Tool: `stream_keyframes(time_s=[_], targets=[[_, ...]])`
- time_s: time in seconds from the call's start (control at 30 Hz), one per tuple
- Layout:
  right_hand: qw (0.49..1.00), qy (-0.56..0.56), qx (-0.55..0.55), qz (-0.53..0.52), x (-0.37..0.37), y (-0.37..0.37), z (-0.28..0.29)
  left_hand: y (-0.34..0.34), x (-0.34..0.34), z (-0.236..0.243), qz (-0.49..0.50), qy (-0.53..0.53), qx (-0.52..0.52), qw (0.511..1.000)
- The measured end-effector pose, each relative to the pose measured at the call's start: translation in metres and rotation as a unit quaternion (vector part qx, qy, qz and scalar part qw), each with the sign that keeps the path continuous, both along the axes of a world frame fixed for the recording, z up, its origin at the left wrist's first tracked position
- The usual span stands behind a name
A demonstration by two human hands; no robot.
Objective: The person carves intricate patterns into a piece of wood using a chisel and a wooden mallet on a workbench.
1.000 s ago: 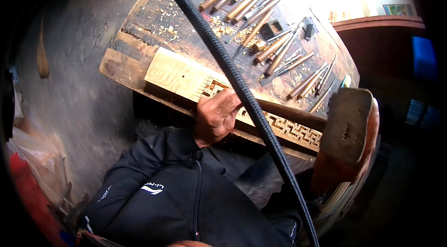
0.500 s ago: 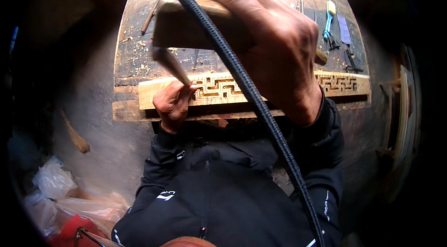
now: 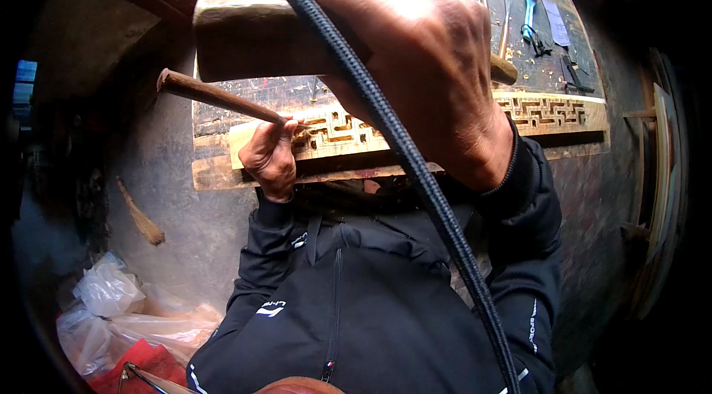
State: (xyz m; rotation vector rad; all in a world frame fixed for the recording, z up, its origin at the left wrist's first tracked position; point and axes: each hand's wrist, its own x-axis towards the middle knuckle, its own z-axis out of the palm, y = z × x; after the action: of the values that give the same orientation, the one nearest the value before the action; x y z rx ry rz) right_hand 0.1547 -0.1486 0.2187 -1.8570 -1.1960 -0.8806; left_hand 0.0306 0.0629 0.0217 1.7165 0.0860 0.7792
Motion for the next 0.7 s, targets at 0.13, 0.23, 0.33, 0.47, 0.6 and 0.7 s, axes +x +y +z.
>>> stream_keyframes(time_s=[0.13,0.23,0.33,0.47,0.6,0.7], targets=[[1.0,-0.001,-0.001,-0.002,-0.0017,0.0014,0.001,-0.001,-0.0018,0.0059,-0.013,0.009,0.037,0.999],[1.0,-0.003,-0.001,0.0,-0.0026,0.004,0.0014,-0.0014,0.0004,0.0033,0.0,-0.001,0.03,1.0],[1.0,-0.002,-0.003,-0.001,-0.0033,0.0056,0.0014,-0.0009,0.0004,0.0068,-0.009,-0.005,0.052,0.999],[1.0,-0.004,-0.003,-0.002,-0.0036,0.0076,0.0,0.0011,0.0004,0.0049,-0.007,-0.007,0.061,0.998],[1.0,-0.006,-0.004,0.001,-0.0036,0.0092,0.002,0.0024,0.0003,-0.0017,-0.008,-0.01,0.03,0.999],[1.0,-0.008,-0.005,0.0,-0.0035,0.0087,0.0022,0.0017,0.0009,-0.0013,-0.014,-0.004,0.027,1.0]])
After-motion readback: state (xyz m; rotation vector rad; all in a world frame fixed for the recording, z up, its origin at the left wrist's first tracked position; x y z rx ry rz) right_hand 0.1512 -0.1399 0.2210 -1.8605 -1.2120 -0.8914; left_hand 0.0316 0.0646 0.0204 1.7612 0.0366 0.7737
